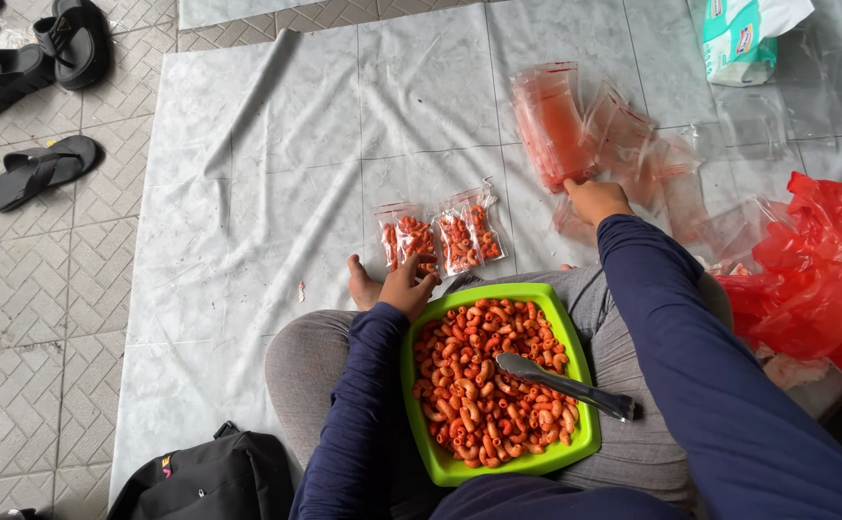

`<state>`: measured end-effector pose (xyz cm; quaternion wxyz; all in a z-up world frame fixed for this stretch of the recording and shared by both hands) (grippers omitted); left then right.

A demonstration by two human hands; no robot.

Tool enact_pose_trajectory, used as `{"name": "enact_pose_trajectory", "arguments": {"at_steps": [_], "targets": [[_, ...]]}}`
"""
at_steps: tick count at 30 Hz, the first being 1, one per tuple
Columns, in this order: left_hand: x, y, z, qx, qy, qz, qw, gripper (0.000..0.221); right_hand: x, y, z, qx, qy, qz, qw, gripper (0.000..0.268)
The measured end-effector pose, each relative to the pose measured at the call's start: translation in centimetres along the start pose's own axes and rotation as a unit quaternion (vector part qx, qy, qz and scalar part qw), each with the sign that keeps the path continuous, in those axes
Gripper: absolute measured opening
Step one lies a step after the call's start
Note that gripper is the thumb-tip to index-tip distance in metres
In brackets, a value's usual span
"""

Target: Filling small plastic bags with snacks using tongs

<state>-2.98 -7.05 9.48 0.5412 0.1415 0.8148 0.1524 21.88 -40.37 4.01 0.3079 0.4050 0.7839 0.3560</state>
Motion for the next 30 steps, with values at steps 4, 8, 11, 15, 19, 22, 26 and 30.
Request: {"name": "enact_pose_trajectory", "arguments": {"at_steps": [4,8,11,15,19,22,26,30], "targets": [[0.2,-0.2,0.0,0.004,0.002,0.0,1.0,0.037,2.5,3.9,-4.6,-0.018,0.034,-0.031,0.999,0.065],[0.1,-0.2,0.0,0.004,0.004,0.007,1.0,0.038,2.9,3.5,-5.0,-0.025,0.076,-0.089,0.993,0.079],[0.7,-0.2,0.3,0.0,0.004,0.017,1.0,0.037,3.5,3.0,-3.9,-0.069,0.102,-0.126,0.984,0.066],[0.1,0.0,0.0,-0.006,0.005,0.022,1.0,0.035,3.2,-0.5,0.7,-0.103,0.111,-0.172,0.973,0.037],[1.4,-0.1,0.6,-0.006,0.004,0.026,1.0,0.036,1.7,1.2,0.7,-0.114,0.079,-0.132,0.981,0.033],[1.6,-0.2,0.8,-0.008,-0.002,0.04,0.999,0.034,2.0,6.2,-3.0,-0.135,0.06,-0.036,0.988,0.023],[-0.2,0.0,-0.2,-0.007,-0.011,0.048,0.999,0.037,1.8,11.2,-7.0,-0.219,0.048,0.155,0.962,0.024],[-7.7,2.5,-4.5,-0.02,-0.035,0.06,0.997,0.039,2.0,13.3,-10.6,-0.326,0.082,0.315,0.887,0.014]]}}
Point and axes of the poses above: each hand's wrist, its own z-axis towards the middle knuckle, its own y-axis out of the back of the hand, x = y × z, the point moved 6 cm from there along z, towards the middle knuckle, and after that the axes turned 7 degrees about -z, right-handed, at the moved point
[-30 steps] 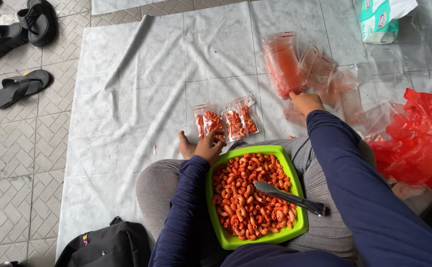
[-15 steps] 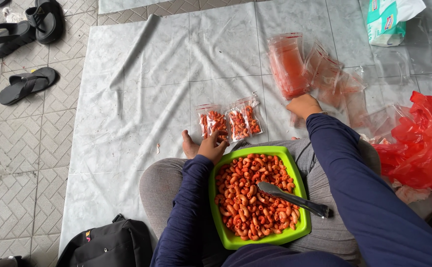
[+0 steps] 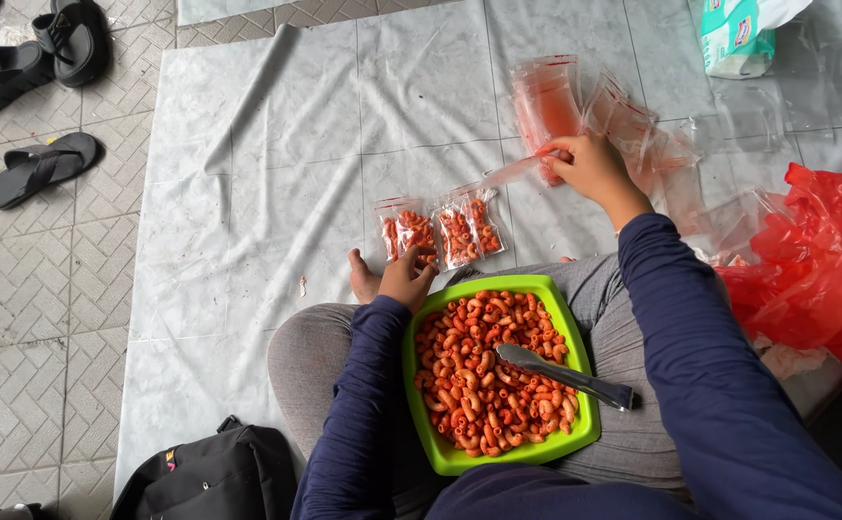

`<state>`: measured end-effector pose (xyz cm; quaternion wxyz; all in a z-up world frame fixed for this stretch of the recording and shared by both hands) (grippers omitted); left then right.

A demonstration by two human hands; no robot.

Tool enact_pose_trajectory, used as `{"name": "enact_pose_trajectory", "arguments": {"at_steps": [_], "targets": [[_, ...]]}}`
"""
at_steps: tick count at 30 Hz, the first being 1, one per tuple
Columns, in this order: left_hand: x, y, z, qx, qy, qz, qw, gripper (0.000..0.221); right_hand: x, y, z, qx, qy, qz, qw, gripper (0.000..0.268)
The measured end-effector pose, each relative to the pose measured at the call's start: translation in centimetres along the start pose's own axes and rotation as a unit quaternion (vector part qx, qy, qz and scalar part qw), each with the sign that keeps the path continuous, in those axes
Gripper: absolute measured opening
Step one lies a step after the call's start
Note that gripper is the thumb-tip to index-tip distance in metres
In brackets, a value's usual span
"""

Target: Filling small plastic bags with snacks using tongs

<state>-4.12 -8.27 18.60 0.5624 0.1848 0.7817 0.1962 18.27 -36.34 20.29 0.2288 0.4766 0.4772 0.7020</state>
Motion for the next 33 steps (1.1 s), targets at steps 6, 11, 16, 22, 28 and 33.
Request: {"name": "enact_pose_trajectory", "arguments": {"at_steps": [6,11,16,22,28,33], "targets": [[5.0,-2.0,2.9,-0.088,-0.05,-0.025,0.995,0.034,2.9,-2.3,-2.2,0.002,-0.025,0.282,0.959,0.011],[1.5,0.5,0.9,-0.178,-0.113,-0.036,0.977,0.045,7.0,-3.6,-3.3,0.065,-0.024,0.388,0.919,0.013],[-0.2,1.4,0.0,-0.208,-0.131,-0.047,0.968,0.049,8.2,-4.5,-3.1,0.114,-0.03,0.439,0.891,0.015],[3.0,-1.1,2.1,-0.183,-0.157,-0.005,0.97,0.022,9.4,-4.9,-4.1,0.173,-0.04,0.466,0.867,0.014],[1.6,0.4,0.6,-0.236,-0.155,0.001,0.959,0.026,7.8,-7.8,-3.4,0.162,-0.022,0.464,0.87,0.008],[-2.8,1.3,-1.8,-0.276,-0.208,0.126,0.93,0.072,7.0,-12.3,-3.9,0.124,0.009,0.481,0.868,0.008]]}}
Point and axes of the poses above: each hand's wrist, its own z-axis towards the middle knuckle, its own y-axis out of the back of the hand, x = y × z, the point moved 6 cm from there along z, towards the middle knuckle, and after that the axes turned 7 degrees about -z, right-handed, at the moved point
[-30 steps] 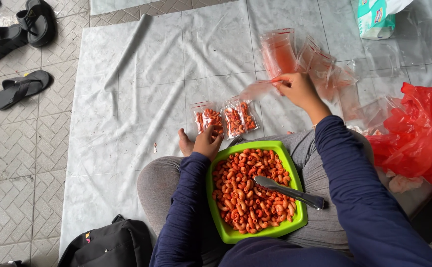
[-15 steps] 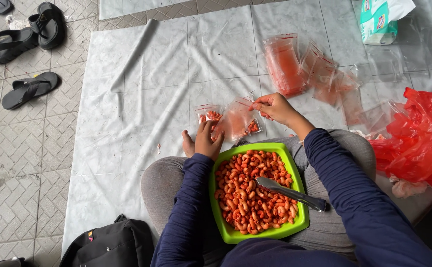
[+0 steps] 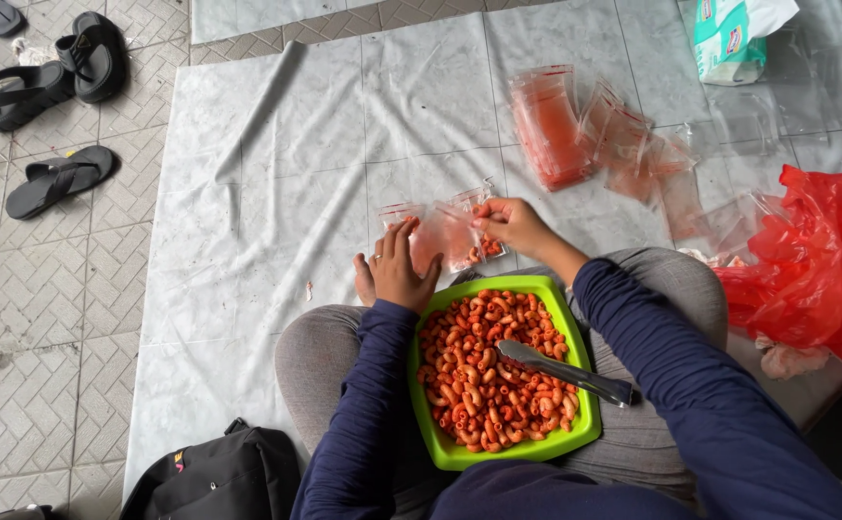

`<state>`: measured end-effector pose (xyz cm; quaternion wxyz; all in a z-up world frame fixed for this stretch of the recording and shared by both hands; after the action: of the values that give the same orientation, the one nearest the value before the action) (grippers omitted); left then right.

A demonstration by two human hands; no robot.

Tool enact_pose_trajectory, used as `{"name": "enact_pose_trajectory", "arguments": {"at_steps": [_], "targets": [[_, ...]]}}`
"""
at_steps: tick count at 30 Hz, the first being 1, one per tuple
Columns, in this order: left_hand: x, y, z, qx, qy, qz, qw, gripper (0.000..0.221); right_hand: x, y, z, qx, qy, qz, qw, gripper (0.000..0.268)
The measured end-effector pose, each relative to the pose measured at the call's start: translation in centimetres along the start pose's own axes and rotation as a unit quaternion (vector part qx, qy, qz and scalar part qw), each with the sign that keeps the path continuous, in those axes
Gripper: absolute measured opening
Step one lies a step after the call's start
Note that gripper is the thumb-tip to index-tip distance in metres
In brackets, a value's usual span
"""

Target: Filling small plastic bags with snacks using tongs

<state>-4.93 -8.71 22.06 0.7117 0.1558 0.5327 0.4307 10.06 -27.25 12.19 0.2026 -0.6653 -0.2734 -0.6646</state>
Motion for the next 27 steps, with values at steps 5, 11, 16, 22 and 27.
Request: {"name": "enact_pose_trajectory", "arguments": {"at_steps": [5,11,16,22,27], "targets": [[-1.2,0.0,0.1,0.033,-0.023,0.023,0.999,0.103,2.7,-4.7,-2.4,0.051,0.001,0.059,0.997,0.008],[-1.8,-0.2,0.1,0.066,-0.018,0.03,0.997,0.136,3.5,-6.1,-3.1,0.1,0.005,0.064,0.993,0.007],[-2.4,0.7,0.2,0.045,-0.036,0.015,0.998,0.125,4.3,-6.6,-3.2,0.118,0.018,0.055,0.991,0.009],[-0.9,-0.2,-0.2,0.019,-0.022,0.014,0.999,0.1,6.5,-5.4,-3.8,0.111,0.006,0.06,0.992,0.014],[1.2,-1.3,-0.8,-0.011,-0.012,-0.003,1.0,0.1,11.5,-0.4,-6.8,0.026,-0.008,-0.166,0.986,0.023]]}}
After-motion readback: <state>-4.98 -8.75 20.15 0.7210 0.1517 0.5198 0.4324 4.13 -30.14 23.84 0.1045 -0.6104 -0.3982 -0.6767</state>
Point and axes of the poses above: each hand's wrist, its own z-axis towards the middle knuckle, its own y-axis out of the back of the hand, x = y × z, the point moved 6 cm from there along z, towards the middle knuckle, and after that the axes turned 7 degrees about -z, right-handed, at the moved point
